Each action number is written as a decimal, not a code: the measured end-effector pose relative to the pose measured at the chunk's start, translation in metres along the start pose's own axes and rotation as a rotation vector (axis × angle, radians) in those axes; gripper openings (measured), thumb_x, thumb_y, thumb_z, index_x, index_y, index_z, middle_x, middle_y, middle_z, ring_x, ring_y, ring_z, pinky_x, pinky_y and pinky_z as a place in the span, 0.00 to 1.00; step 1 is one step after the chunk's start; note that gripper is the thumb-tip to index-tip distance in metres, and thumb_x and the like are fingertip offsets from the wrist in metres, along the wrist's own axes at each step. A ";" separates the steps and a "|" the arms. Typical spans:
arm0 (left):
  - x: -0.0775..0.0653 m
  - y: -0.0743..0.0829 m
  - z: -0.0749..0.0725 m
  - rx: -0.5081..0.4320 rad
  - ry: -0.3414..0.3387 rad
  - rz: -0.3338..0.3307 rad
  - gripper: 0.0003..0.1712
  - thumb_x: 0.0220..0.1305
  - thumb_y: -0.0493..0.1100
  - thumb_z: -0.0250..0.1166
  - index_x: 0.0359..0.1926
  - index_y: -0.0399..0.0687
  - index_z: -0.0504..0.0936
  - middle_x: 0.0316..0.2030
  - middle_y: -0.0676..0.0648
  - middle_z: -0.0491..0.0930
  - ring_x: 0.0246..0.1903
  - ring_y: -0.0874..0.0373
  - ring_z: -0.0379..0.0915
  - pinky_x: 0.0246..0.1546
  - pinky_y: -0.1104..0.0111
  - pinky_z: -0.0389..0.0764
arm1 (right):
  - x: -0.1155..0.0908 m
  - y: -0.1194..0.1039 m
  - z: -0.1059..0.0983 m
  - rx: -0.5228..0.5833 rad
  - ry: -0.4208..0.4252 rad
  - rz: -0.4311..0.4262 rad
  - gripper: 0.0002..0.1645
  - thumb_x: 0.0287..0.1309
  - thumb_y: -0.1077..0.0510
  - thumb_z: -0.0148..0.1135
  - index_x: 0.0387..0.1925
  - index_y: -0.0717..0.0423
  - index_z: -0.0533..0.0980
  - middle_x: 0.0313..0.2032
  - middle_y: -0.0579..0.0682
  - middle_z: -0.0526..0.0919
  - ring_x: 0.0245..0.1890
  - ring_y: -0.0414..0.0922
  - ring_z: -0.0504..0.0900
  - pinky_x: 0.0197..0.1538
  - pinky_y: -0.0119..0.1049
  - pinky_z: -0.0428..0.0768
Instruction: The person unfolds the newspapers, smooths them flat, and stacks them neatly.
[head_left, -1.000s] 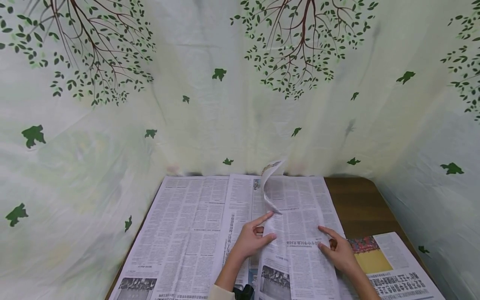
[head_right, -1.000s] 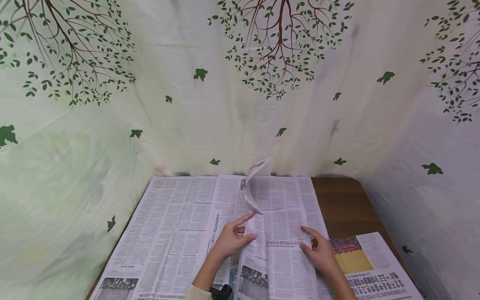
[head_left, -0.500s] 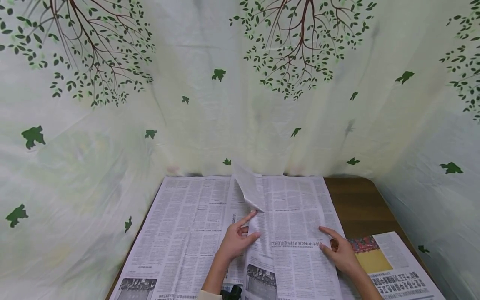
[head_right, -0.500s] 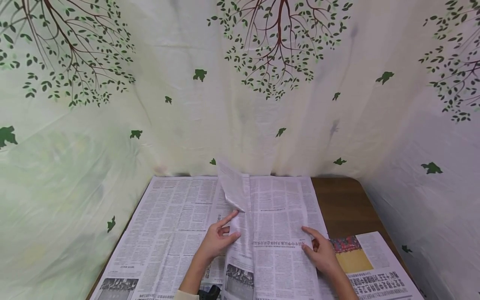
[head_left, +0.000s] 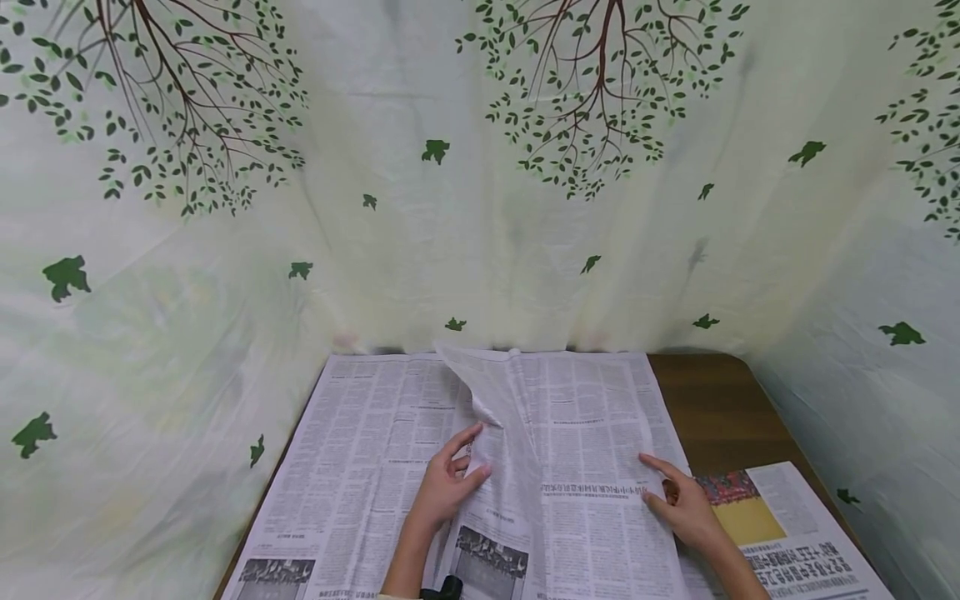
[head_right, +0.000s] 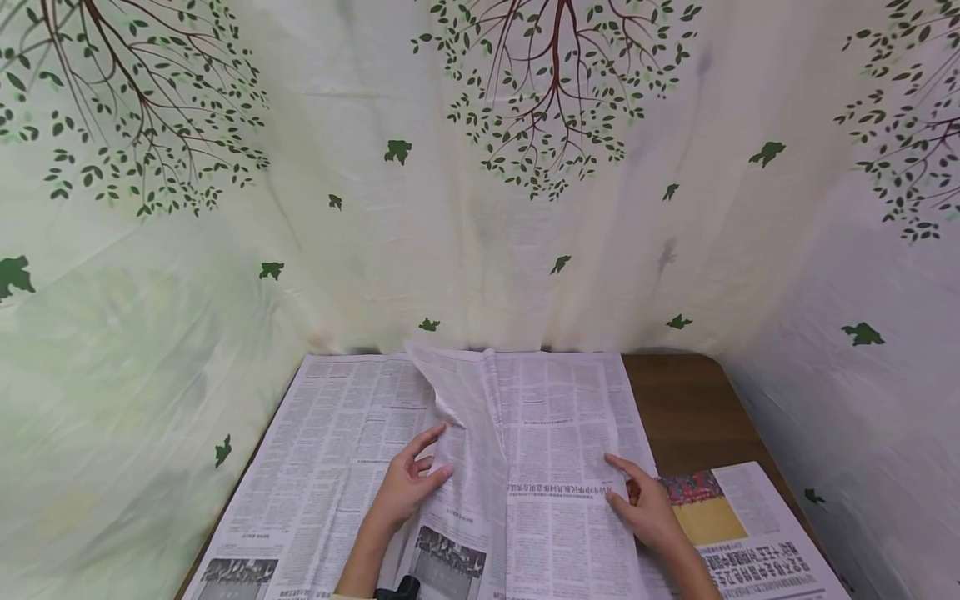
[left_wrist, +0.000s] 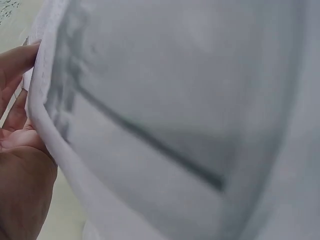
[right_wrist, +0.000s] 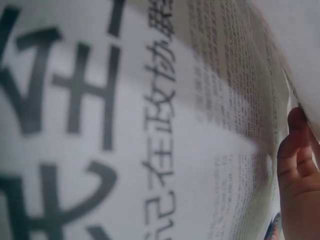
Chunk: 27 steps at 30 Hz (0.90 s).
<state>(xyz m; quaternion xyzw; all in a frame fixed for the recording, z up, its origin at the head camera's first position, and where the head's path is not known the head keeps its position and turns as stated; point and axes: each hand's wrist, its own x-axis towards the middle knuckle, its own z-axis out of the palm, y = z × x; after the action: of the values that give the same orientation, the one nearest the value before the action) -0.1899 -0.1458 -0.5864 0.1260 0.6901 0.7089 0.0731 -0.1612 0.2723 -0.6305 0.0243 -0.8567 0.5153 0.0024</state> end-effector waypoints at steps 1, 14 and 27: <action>-0.001 -0.001 -0.002 -0.003 -0.004 0.006 0.40 0.65 0.34 0.70 0.76 0.51 0.67 0.73 0.36 0.65 0.52 0.59 0.83 0.41 0.65 0.87 | 0.000 0.000 0.000 0.000 -0.007 -0.001 0.38 0.61 0.66 0.70 0.71 0.54 0.71 0.25 0.48 0.77 0.18 0.32 0.61 0.24 0.31 0.69; -0.011 -0.015 -0.029 0.144 0.028 0.063 0.32 0.66 0.36 0.71 0.70 0.46 0.75 0.71 0.37 0.69 0.51 0.57 0.83 0.42 0.66 0.87 | -0.001 -0.003 -0.001 -0.036 0.007 0.024 0.38 0.60 0.65 0.70 0.71 0.52 0.71 0.23 0.47 0.74 0.18 0.34 0.62 0.25 0.31 0.68; -0.019 -0.027 -0.051 0.159 0.099 -0.073 0.33 0.63 0.35 0.73 0.69 0.45 0.76 0.72 0.38 0.67 0.49 0.52 0.86 0.39 0.66 0.87 | 0.000 0.008 0.001 -0.083 0.154 -0.107 0.35 0.55 0.71 0.72 0.66 0.59 0.75 0.20 0.44 0.61 0.19 0.29 0.56 0.22 0.29 0.63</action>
<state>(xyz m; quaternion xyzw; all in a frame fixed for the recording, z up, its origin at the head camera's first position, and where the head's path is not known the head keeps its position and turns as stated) -0.1879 -0.1995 -0.6151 0.0710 0.7512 0.6540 0.0542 -0.1619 0.2757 -0.6381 0.0304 -0.8720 0.4789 0.0967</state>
